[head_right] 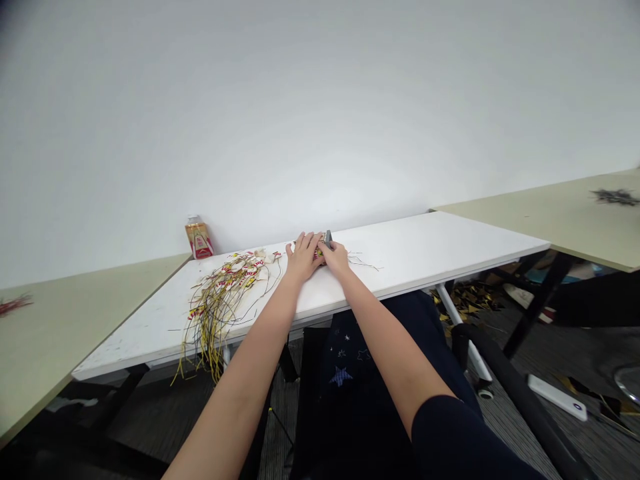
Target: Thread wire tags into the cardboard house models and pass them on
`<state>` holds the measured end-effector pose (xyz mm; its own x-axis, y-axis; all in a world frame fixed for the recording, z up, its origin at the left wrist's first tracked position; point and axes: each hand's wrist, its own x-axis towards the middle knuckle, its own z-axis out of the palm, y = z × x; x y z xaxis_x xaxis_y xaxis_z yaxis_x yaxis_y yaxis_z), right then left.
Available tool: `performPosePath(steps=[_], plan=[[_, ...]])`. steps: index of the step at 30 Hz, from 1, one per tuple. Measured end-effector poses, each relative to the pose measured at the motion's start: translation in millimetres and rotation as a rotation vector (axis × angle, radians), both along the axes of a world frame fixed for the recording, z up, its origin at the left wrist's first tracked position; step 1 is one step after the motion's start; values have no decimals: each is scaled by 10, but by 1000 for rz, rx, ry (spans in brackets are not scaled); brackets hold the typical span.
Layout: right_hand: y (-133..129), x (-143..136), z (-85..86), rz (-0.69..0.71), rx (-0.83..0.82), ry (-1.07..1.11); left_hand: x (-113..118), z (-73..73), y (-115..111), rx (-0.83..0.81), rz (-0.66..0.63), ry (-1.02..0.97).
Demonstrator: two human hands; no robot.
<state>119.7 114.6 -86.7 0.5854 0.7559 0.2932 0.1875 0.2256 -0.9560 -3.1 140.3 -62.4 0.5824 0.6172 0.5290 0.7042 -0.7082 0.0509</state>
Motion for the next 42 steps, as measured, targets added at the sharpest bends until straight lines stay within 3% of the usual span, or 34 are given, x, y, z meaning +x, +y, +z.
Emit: performPosePath(steps=[10, 26, 42], plan=[[8, 15, 6, -42, -16, -173, -2, -4, 10, -3, 4, 25], [79, 63, -32, -91, -38, -201, 18, 16, -29, 4, 17, 76], [121, 83, -63, -49, -1, -128, 40, -20, -4, 29, 14, 56]])
